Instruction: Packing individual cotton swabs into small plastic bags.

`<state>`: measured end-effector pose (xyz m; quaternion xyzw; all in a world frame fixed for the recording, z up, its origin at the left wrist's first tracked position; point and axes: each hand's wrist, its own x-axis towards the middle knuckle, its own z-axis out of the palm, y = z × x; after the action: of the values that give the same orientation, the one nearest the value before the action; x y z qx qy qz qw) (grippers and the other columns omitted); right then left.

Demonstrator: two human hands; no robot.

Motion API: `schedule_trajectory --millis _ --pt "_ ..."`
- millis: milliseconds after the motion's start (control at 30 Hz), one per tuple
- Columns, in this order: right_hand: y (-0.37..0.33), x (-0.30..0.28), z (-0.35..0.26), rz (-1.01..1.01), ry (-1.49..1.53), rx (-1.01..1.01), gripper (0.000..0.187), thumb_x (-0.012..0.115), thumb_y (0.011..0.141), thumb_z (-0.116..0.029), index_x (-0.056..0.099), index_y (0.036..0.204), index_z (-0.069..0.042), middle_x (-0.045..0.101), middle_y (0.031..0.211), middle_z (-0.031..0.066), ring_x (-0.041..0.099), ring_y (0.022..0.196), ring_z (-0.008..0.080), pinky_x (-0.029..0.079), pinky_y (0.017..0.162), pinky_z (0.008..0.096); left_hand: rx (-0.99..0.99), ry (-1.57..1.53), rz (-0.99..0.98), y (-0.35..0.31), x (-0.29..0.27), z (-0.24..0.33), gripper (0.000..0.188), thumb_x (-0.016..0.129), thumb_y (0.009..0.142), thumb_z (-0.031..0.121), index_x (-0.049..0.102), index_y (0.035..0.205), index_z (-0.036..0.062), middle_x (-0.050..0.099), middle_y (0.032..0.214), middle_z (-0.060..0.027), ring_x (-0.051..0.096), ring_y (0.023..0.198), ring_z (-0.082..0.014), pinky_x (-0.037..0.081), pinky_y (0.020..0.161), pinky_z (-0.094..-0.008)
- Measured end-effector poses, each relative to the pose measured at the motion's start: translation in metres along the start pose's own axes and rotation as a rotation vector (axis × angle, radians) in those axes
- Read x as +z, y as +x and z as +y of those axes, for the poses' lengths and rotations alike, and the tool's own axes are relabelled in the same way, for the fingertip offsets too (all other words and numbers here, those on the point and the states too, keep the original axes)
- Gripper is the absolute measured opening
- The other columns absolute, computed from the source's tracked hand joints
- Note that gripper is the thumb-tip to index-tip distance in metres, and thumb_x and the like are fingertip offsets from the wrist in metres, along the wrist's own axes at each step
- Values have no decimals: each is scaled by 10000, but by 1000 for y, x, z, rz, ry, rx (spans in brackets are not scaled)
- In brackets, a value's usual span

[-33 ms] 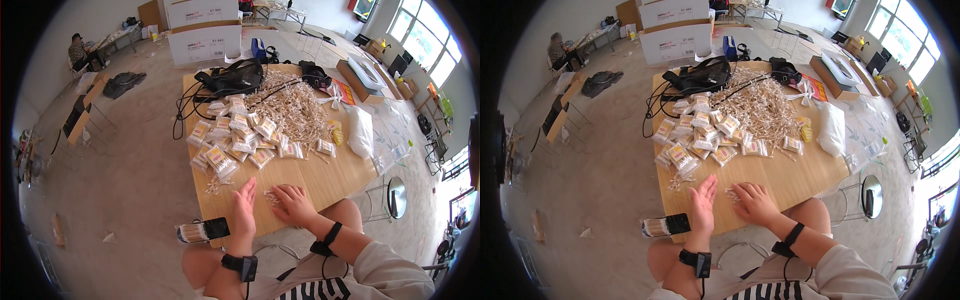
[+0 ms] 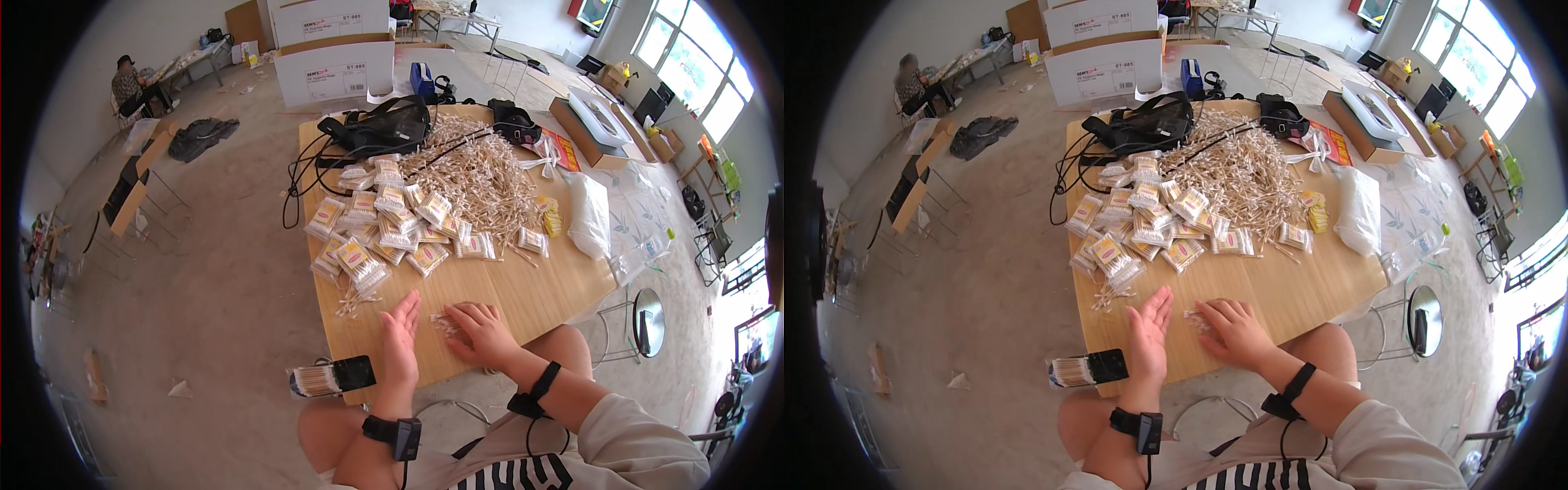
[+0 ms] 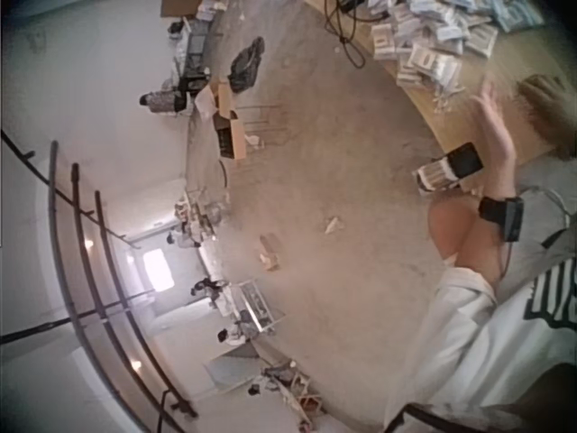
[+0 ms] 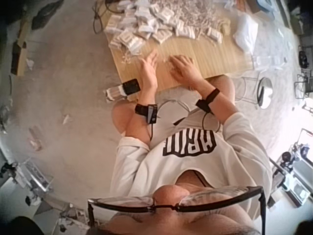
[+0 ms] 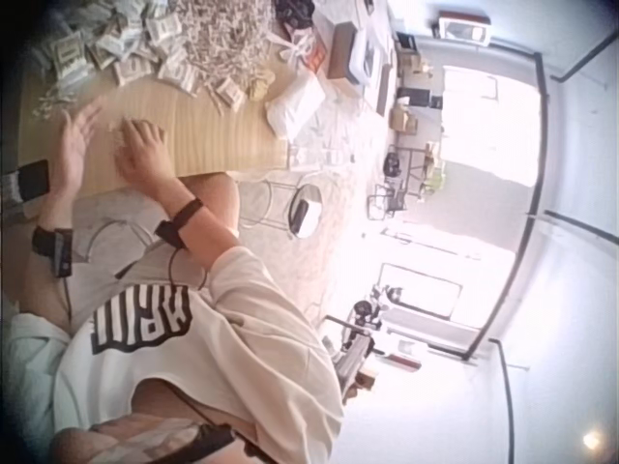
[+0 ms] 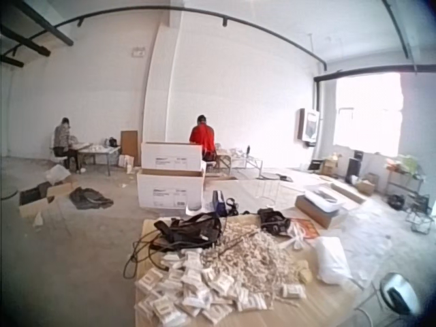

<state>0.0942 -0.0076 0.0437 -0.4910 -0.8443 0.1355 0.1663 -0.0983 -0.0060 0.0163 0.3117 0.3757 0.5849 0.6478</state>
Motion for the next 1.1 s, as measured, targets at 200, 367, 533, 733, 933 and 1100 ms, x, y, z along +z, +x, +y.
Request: schedule_trajectory --millis 200,367,533,733,933,1100 --pt "10 -10 29 -76 114 -137 541 676 915 -258 560 1418 -96 636 1261 128 570 1217 326 419 1041 439 -47 -9 -32 0 0 -6 936 122 1024 714 392 1512 -38 392 1589 -188 331 1501 -290 166 1251 -427" --pt "15 -9 5 86 691 167 642 662 939 -320 475 1493 -56 537 1450 193 476 1379 350 339 1159 469 -41 -40 -30 -1 3 -11 965 129 1009 738 355 1534 -39 363 1607 -186 287 1522 -283 161 1255 -413" --pt "23 25 -21 -125 -236 -51 890 443 996 -606 260 1565 53 226 1658 227 184 1556 359 137 1263 477 26 -25 -18 -2 9 -12 990 123 999 752 325 1547 -48 317 1626 -205 234 1543 -297 143 1265 -418" --pt "29 38 -7 -50 -137 -59 896 400 992 -644 301 1553 47 278 1639 226 224 1541 372 176 1254 486 29 -77 -3 6 -7 -7 1018 93 987 764 320 1545 -57 285 1636 -224 211 1549 -313 130 1270 -438" --pt "17 7 18 338 766 196 812 294 1062 -593 272 1576 36 260 1663 181 217 1554 303 159 1258 449 7 -29 7 2 -1 -10 1040 66 975 777 311 1557 -49 271 1648 -212 177 1559 -312 102 1268 -435" --pt "7 23 38 305 1157 283 805 216 1074 -591 240 1591 25 244 1674 139 194 1557 290 122 1263 422 151 179 -149 -2 15 -14 1052 22 937 811 177 1621 28 165 1695 -156 65 1580 -289 -10 1265 -435"
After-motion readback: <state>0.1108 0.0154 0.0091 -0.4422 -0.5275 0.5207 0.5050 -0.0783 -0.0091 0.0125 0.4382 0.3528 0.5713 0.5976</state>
